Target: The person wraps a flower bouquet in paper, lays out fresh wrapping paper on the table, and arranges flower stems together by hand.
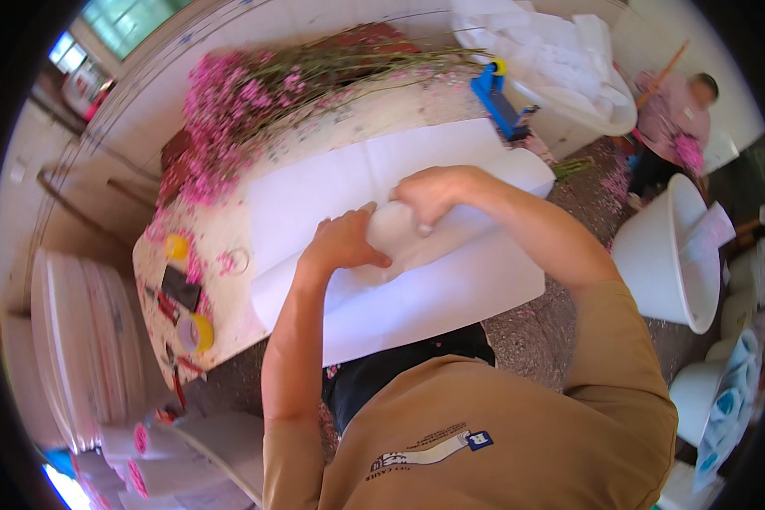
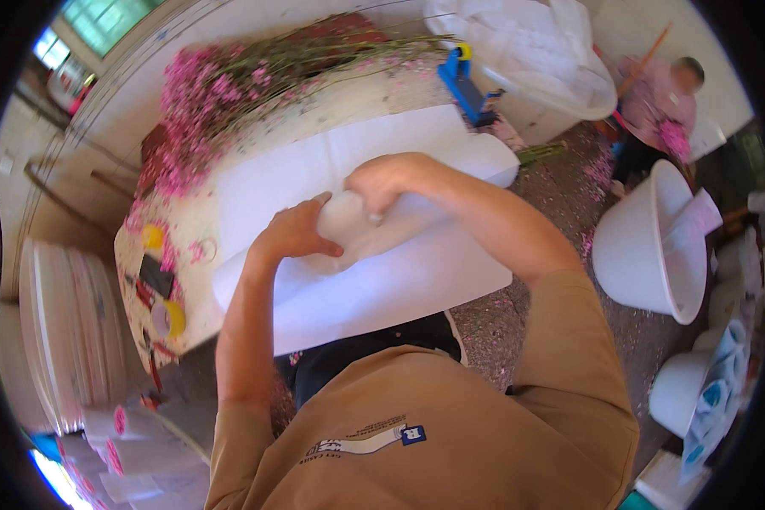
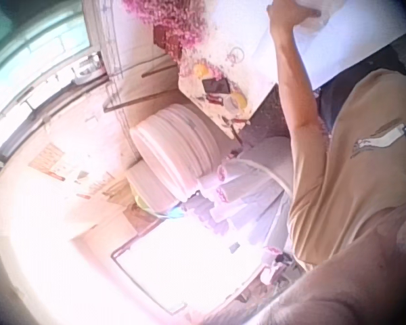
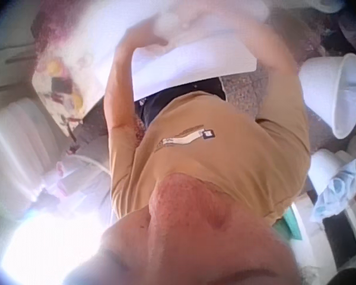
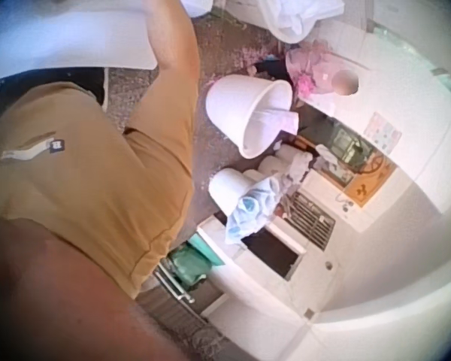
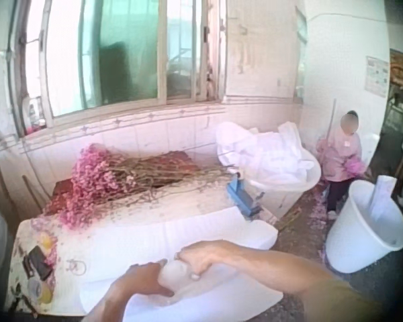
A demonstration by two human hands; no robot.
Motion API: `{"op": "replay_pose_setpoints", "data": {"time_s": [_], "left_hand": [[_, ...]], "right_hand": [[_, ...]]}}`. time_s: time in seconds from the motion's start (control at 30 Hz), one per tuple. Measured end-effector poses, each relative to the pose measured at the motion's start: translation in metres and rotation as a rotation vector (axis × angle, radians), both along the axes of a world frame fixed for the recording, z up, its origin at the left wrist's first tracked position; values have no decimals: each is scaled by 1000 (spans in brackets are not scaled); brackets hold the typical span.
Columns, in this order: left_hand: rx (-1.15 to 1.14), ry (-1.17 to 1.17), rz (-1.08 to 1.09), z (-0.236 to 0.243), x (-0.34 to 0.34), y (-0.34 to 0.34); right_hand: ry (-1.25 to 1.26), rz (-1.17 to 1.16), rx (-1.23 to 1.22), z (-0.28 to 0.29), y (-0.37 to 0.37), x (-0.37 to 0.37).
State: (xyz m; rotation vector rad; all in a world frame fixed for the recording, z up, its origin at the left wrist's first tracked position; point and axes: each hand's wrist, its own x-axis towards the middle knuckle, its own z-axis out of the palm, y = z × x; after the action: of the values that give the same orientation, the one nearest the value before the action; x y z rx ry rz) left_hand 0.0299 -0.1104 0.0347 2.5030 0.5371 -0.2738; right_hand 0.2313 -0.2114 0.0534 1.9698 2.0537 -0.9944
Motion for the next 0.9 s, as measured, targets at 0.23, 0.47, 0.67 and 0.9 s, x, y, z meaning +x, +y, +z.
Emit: {"op": "replay_pose_setpoints", "data": {"time_s": [0.23,0.47,0.67,0.9], "left_hand": [[-84,15,-87,2,25,41],[-29,57,-36,5,4,95],[-56,129,-5,3,15,94],[134,52,-150,-11,94,27]], "right_hand": [[60,-28,176,-3,-7,31],[53,-67,139,-14,-15,64],[-74,-136,69,-13,-37,90],[-225,-95,204,-39,-37,87]]}}
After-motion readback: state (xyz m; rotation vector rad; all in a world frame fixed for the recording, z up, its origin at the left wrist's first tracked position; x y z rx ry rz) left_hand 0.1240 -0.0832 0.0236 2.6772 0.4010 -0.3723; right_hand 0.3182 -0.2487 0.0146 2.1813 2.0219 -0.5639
